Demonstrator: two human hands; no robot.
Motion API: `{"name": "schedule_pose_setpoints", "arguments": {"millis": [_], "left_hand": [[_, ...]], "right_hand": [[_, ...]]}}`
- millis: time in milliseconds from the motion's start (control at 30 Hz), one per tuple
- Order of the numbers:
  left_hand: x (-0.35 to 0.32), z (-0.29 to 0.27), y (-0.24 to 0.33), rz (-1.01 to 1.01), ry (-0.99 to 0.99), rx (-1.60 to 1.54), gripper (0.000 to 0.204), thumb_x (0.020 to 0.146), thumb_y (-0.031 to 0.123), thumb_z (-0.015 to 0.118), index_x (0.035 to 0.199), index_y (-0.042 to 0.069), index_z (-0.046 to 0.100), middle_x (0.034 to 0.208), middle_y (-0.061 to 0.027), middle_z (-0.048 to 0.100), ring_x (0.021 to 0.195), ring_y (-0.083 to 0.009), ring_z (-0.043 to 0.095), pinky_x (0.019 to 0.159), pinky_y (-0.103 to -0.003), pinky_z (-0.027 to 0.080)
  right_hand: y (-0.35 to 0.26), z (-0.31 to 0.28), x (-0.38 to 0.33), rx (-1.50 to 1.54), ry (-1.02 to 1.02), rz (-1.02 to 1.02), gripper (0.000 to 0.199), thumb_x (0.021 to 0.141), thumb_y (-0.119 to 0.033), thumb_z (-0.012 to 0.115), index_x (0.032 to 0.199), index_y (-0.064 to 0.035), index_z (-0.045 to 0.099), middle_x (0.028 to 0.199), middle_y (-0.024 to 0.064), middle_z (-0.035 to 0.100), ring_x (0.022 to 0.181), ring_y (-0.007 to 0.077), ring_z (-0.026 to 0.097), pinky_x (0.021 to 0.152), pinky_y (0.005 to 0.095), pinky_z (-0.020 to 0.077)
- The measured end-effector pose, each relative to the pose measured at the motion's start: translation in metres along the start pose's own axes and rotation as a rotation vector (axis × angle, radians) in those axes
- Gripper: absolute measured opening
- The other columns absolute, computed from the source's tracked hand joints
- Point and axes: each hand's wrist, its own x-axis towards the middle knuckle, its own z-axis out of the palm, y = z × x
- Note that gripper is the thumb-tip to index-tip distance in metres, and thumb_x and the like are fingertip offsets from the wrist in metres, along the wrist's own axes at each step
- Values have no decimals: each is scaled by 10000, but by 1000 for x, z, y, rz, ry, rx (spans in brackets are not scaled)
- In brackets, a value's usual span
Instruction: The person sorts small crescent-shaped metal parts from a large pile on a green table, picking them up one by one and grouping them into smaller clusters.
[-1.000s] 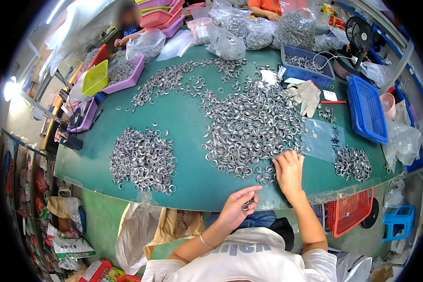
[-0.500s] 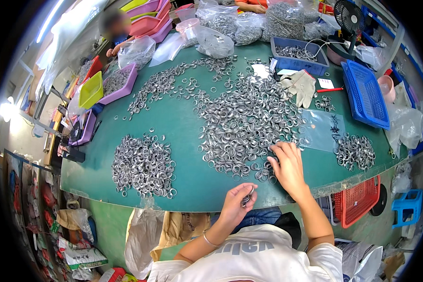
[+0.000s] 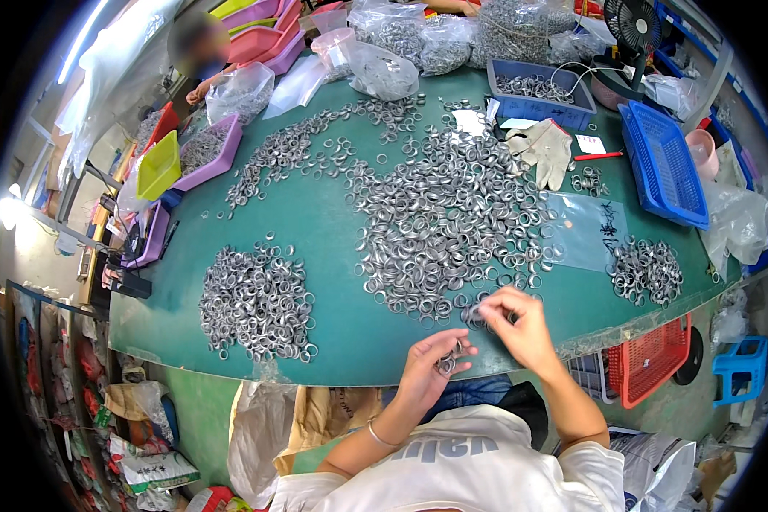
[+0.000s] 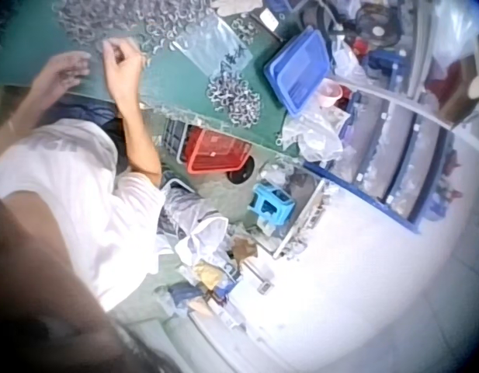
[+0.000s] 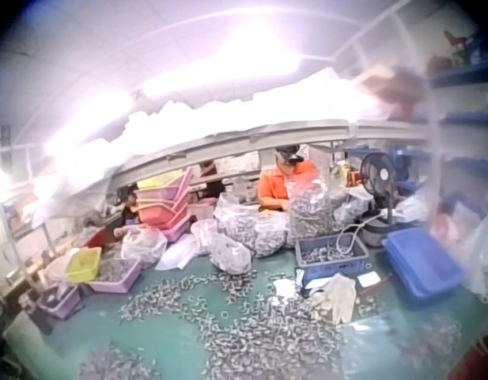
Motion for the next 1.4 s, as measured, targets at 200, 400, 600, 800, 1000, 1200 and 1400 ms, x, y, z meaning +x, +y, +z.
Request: {"name": "schedule_pose_setpoints", "arguments": {"millis": [200, 400, 600, 800, 1000, 1200, 1400], "left_hand": [[5, 9, 1, -8, 34, -23, 320, 962, 227, 513, 1122, -38, 594, 927, -71, 656, 811, -142, 627, 615, -259, 499], [6, 1, -3, -16, 9, 122, 298, 961, 219, 521, 1119, -23, 598, 833, -42, 628, 658, -89, 554, 521, -209, 439], [2, -8, 1, -137, -120, 19, 247, 930, 153, 563, 1114, -6, 604, 768, -35, 578, 611, -76, 492, 467, -201, 387], [-3, 12, 5, -135, 42, -12, 248, 900, 98, 584, 1120, -17, 597, 895, -90, 638, 782, -146, 620, 598, -224, 521], [-1, -1, 2, -153, -17, -143, 271, 888, 72, 592, 1137, -33, 582, 927, -90, 641, 861, -169, 633, 701, -268, 553], [3, -4, -3, -99, -33, -62, 275, 917, 118, 574, 1149, -30, 577, 939, -67, 623, 850, -124, 579, 617, -226, 477], [8, 8, 0, -140, -24, 8, 261, 947, 181, 544, 1134, 4, 587, 889, -32, 610, 778, -97, 549, 572, -203, 430]], "right_hand": [[-12, 14, -18, -218, -46, -272, 91, 737, -59, 694, 822, -33, 675, 767, 68, 578, 760, 253, 541, 701, 354, 411], [-21, 7, -20, -328, -141, -358, 132, 717, -107, 717, 818, -38, 667, 808, 62, 584, 810, 246, 544, 719, 362, 406], [0, -9, 5, -514, 148, -254, 229, 735, -120, 706, 923, -5, 642, 901, 100, 593, 887, 289, 536, 761, 377, 403], [33, -12, 17, -931, 183, -221, 253, 732, -114, 693, 953, -14, 621, 906, 84, 554, 909, 282, 500, 795, 391, 364], [40, -17, 19, -739, 192, -182, 162, 721, -42, 681, 876, -44, 631, 855, 76, 560, 878, 272, 511, 767, 379, 355], [14, -12, 1, -297, 229, -60, 99, 707, -70, 730, 762, -29, 659, 795, 72, 608, 777, 258, 540, 713, 354, 383], [-22, 1, -21, -453, -103, -431, 61, 731, -68, 702, 784, -51, 677, 796, 62, 599, 799, 234, 549, 749, 356, 398]]}}
